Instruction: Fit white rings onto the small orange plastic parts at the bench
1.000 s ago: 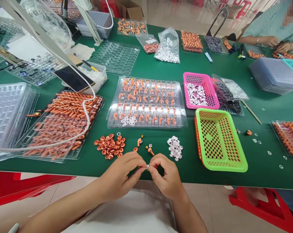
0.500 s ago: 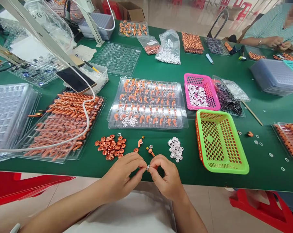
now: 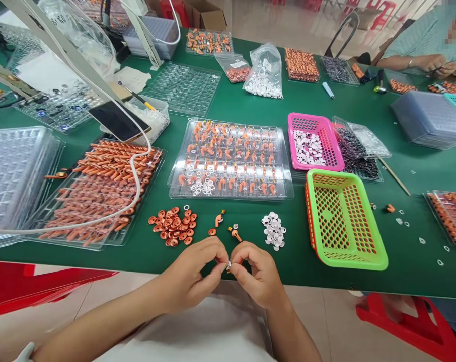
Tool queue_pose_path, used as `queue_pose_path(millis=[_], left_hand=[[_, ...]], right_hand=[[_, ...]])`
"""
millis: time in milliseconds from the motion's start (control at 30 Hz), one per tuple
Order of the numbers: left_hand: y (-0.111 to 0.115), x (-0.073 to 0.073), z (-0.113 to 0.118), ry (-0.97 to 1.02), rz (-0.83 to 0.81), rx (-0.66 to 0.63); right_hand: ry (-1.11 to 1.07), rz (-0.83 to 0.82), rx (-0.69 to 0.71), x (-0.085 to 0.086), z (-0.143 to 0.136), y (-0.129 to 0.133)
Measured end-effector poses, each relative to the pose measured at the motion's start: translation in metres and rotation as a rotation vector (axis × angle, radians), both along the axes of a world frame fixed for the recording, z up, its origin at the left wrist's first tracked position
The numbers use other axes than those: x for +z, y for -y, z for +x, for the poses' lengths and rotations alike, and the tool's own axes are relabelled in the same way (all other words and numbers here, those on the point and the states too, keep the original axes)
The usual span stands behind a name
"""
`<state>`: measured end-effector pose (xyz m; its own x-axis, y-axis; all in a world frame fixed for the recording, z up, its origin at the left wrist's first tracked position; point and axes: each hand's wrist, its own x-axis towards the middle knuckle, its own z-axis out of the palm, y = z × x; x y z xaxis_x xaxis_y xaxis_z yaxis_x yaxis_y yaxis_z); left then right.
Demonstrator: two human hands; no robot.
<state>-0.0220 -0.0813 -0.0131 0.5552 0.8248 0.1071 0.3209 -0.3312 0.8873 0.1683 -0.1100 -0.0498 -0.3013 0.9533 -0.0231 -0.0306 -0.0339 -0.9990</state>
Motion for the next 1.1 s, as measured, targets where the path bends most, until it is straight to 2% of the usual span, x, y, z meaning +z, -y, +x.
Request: queue_pose_path(millis=[133,233,367,467,567,667,767,800,900,1000,1100], left_hand=[[0.001,-0.001,0.000,0.045,-0.102,0.013],[0.002,-0.004,0.001,0.038,-0.114,0.035],[0.001,-0.005,0.000,0.033,-0.029,0.092],[-0.008,0.002,-0.009,-0.006,0.070,0.161],[-0.026,0.020,-0.025,-0.084,0.221,0.256],[-0.061,0.034,-0.038,-0.207,0.446,0.346],[-0.109,0.031,-0.042,-0.439,0.588,0.361],[-0.125,0.027,-0.042,-0.551,0.589,0.314],[-0.159,0.017,-0.045,-0.626,0.580,0.194],[-0.165,0.019,-0.050,-0.637,0.580,0.172],[-0.145,0.033,-0.051,-0.560,0.534,0.196]], right_hand=[[-0.116,-0.077,-0.001,-0.004,-0.002,0.001],[-0.211,-0.127,-0.009,-0.006,-0.004,0.002],[-0.357,-0.173,0.013,-0.009,-0.003,0.005],[-0.428,-0.185,0.039,-0.011,0.005,0.009],[-0.438,-0.170,0.058,-0.011,0.016,0.013],[-0.424,-0.146,0.042,-0.009,0.018,0.014],[-0.407,-0.136,0.055,-0.007,0.011,0.013],[-0.390,-0.133,0.070,-0.007,0.009,0.013],[-0.314,-0.114,0.098,-0.007,0.008,0.014],[-0.280,-0.092,0.082,-0.008,0.017,0.018],[-0.280,-0.089,0.054,-0.010,0.023,0.021]])
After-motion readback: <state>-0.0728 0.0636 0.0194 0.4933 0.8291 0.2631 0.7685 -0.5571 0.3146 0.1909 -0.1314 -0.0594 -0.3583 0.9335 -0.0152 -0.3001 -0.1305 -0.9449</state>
